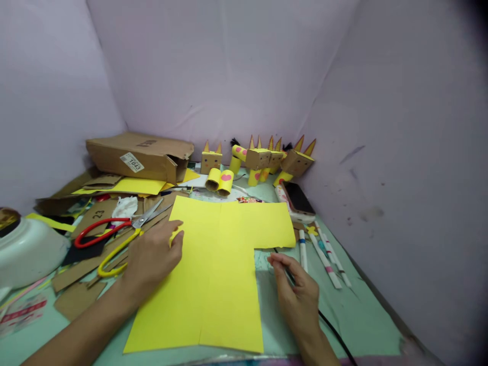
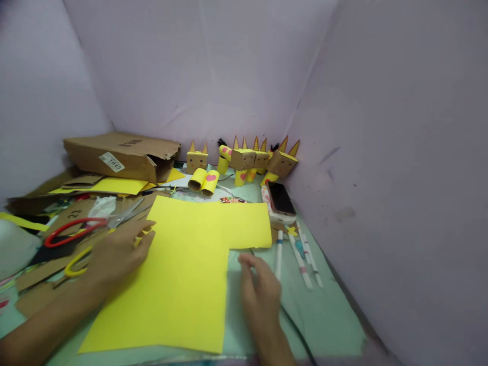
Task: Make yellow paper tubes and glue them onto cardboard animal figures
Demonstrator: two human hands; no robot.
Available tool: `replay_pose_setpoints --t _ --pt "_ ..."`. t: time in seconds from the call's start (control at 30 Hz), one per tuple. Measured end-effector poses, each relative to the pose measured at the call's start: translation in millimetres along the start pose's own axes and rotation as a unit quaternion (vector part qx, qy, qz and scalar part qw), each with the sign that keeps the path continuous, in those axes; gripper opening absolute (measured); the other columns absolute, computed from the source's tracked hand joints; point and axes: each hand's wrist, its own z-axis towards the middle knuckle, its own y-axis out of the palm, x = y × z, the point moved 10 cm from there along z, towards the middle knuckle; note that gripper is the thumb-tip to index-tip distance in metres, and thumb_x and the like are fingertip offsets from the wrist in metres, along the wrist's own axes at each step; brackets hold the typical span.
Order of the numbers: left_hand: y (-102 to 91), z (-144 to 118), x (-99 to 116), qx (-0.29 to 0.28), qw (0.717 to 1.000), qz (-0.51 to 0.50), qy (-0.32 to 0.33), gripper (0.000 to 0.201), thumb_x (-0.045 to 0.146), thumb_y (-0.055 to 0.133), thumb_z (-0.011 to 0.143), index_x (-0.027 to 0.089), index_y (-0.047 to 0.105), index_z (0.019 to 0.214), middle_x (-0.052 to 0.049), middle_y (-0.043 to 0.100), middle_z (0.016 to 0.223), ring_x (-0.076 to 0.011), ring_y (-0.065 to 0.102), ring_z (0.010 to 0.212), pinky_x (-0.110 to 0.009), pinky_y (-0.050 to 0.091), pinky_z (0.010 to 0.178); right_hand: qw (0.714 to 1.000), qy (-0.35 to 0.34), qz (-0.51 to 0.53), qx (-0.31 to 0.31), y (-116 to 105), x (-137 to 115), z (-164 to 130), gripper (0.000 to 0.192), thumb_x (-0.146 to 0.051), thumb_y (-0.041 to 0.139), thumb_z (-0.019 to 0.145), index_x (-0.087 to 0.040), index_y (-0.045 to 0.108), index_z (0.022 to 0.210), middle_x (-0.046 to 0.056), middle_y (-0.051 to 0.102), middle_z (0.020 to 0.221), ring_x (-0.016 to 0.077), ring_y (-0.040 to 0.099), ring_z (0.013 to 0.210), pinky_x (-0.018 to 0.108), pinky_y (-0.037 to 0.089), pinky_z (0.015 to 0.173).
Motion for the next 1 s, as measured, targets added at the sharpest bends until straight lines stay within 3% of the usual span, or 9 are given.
replay_pose_setpoints --t 0.1,0.2,0.3,0.43,0.6,0.77,0.87,1.0 --pt "9.0 9 -32 -0.101 0.983 0.124 -0.091 0.041 0.04 0.035 0.082 0.018 0.061 0.105 -0.018 0.069 0.094 -0.0401 0.063 0.086 -0.045 0.046 0.062 0.993 0.053 -0.091 -0.057 14 7 1 0.025 -0.038 0.052 0.081 -0.019 0.063 0.094 0.007 0.068 0.089 0.0238 0.062 0.083 0.036 0.046 0.075" --pt "17.2 14 -44 -0.152 0.971 0.152 -0.1 0.043 0.043 0.033 0.082 0.016 0.061 0.1 -0.021 0.069 0.092 -0.0423 0.063 0.086 -0.045 0.045 0.062 0.977 0.043 -0.179 -0.103 31 -2 3 0.03 -0.037 0.052 0.08 -0.019 0.061 0.102 0.007 0.067 0.092 0.0252 0.06 0.086 0.038 0.044 0.075" --pt "26.8 15 -41 -0.148 0.978 0.119 -0.083 0.045 0.041 0.033 0.081 0.016 0.055 0.111 -0.02 0.069 0.093 -0.04 0.064 0.084 -0.043 0.045 0.061 0.974 0.046 -0.183 -0.122 43 -8 8 0.031 -0.032 0.054 0.077 -0.019 0.058 0.105 0.006 0.066 0.094 0.0251 0.06 0.088 0.038 0.043 0.076" --pt "36.9 15 -40 -0.122 0.987 0.077 -0.071 0.045 0.032 0.038 0.08 0.019 0.047 0.122 -0.014 0.068 0.101 -0.0338 0.064 0.09 -0.037 0.046 0.064 0.984 0.107 -0.068 -0.122 49 6 15 0.021 -0.025 0.054 0.074 -0.02 0.06 0.093 0.003 0.067 0.081 0.0213 0.062 0.076 0.034 0.045 0.072" --pt "40.6 20 -50 -0.095 0.993 0.002 -0.076 0.045 0.02 0.041 0.073 0.018 0.053 0.116 -0.008 0.07 0.088 -0.0267 0.065 0.083 -0.029 0.045 0.061 0.987 0.117 0.028 -0.104 49 16 19 0.013 -0.025 0.057 0.068 -0.02 0.062 0.078 0.004 0.066 0.072 0.021 0.062 0.071 0.032 0.046 0.068" --pt "39.4 23 -49 -0.08 0.993 -0.042 -0.074 0.045 0.016 0.039 0.07 0.012 0.057 0.111 -0.004 0.068 0.071 -0.0219 0.064 0.072 -0.027 0.044 0.059 0.986 0.09 0.055 -0.131 70 -2 22 0.008 -0.021 0.055 0.066 -0.019 0.06 0.073 0.001 0.064 0.063 0.0174 0.058 0.059 0.027 0.043 0.056" --pt "37.5 22 -49 -0.073 0.993 -0.053 -0.082 0.044 0.016 0.038 0.07 0.013 0.061 0.107 -0.002 0.067 0.064 -0.0213 0.064 0.065 -0.027 0.044 0.056 0.986 0.071 -0.008 -0.15 75 -19 27 0.008 -0.018 0.054 0.066 -0.021 0.059 0.071 0.0 0.064 0.063 0.0168 0.057 0.057 0.025 0.037 0.051" --pt "36.7 22 -50 -0.067 0.992 -0.065 -0.084 0.043 0.016 0.038 0.07 0.014 0.063 0.106 -0.003 0.07 0.071 -0.0201 0.064 0.063 -0.027 0.045 0.057 0.948 0.018 -0.255 -0.19 76 -40 32 0.015 -0.014 0.052 0.066 -0.023 0.061 0.072 0.0 0.067 0.066 0.0194 0.058 0.061 0.025 0.025 0.048"
